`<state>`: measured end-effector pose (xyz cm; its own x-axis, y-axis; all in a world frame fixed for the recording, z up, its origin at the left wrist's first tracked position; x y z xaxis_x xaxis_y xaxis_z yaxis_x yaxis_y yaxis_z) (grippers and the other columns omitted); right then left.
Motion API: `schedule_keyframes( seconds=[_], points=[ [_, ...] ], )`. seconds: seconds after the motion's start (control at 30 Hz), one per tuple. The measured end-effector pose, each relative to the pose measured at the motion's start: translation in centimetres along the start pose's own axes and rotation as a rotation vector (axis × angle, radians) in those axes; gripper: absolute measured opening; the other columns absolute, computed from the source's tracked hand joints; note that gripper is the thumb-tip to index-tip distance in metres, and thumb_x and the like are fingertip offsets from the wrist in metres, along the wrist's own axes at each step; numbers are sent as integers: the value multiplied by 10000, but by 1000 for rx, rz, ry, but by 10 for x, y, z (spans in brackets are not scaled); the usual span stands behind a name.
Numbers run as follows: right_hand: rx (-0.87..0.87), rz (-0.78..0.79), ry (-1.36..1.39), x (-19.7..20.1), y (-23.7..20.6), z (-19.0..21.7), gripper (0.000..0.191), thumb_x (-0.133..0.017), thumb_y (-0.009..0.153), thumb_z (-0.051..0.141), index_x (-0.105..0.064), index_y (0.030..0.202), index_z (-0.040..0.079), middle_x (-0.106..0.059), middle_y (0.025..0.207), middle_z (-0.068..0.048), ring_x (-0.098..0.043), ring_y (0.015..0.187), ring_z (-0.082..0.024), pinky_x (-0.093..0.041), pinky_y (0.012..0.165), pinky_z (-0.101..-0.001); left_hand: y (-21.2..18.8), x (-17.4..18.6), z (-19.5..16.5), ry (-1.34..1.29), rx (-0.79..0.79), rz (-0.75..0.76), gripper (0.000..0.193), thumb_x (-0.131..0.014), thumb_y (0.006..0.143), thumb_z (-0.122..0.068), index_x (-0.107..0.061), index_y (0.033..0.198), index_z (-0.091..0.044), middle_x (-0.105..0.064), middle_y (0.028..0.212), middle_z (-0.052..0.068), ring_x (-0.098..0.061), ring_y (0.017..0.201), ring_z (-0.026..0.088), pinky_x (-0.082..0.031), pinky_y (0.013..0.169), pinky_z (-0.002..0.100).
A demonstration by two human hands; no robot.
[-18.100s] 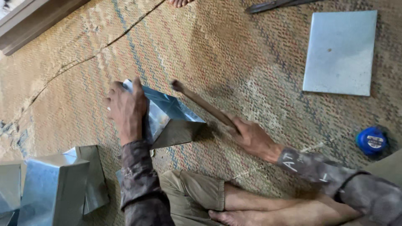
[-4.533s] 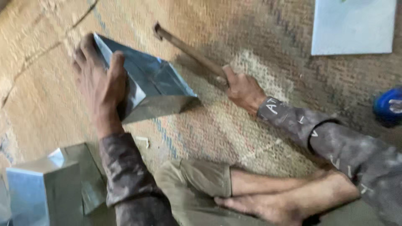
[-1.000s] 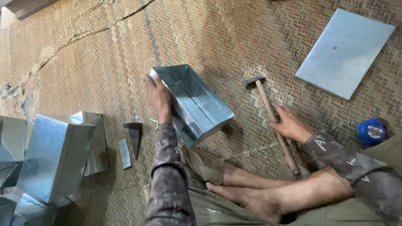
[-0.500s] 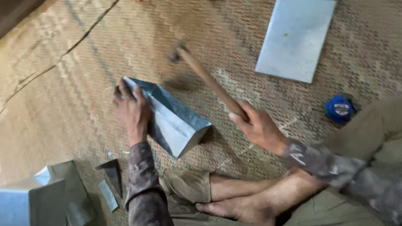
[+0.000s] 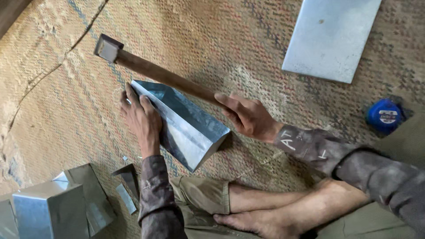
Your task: The person sits on a woven mat and uses a hammer to shape a rectangular metal sheet into a box. They repeatedly strike the edges and corners to bend the metal, then place a flat metal sheet on top to form a lid.
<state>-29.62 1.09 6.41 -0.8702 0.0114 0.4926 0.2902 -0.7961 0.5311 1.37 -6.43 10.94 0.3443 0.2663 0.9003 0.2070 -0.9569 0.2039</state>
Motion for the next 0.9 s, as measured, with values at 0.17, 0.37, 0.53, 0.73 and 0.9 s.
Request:
schedule_keyframes(
  seconds=[0.17,0.37,0.53,0.73,0.9],
  points=[
    [-486,625,-171,-20,2,-28,628,-494,1083,86,-316,1623,352,-655,807,-165,-630,560,-254,-519,492,-405,1,1,-3,7,2,-6,580,-413,1067,-268,-353,1589,-21,-387,1602,277,-381,1402,501,-280,1169,543],
    [-115,70,28,-3,-8,-18,629,-578,1083,135,-241,1606,234,-718,1027,-167,-625,571,-234,-530,469,-345,1,-2,-1,-34,10,-12,597,-404,1034,-254,-381,1582,-16,-410,1581,263,-400,1414,472,-298,1181,519],
    [-387,499,-146,-2,-26,-29,644,-569,1070,172,-299,1629,348,-695,845,-128,-627,599,-225,-514,525,-369,1,-4,3,-16,-7,2,591,-401,1049,-256,-378,1574,13,-382,1575,295,-371,1427,482,-279,1190,529],
    [-84,154,18,22,-27,-16,563,-531,1140,234,-232,1613,288,-671,938,-115,-598,564,-254,-479,473,-382,-1,-3,4,-4,-49,-8,572,-383,1057,-249,-395,1565,14,-405,1588,277,-376,1462,464,-272,1223,522],
    [-552,632,-275,24,-32,-33,557,-556,1080,354,-319,1582,392,-683,750,-171,-627,563,-295,-493,521,-427,0,-2,1,-19,-77,-19,565,-395,1044,-229,-401,1546,30,-400,1567,299,-375,1412,483,-287,1181,530]
  ],
)
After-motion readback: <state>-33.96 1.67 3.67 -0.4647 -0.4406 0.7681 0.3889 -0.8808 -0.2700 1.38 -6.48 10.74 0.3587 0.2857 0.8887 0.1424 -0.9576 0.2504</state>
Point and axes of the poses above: each hand's wrist, its own y-axis towards the middle knuckle, its own x-axis out of the back of the hand, z = x × y, the point moved 2 cm from there along y, towards the middle knuckle
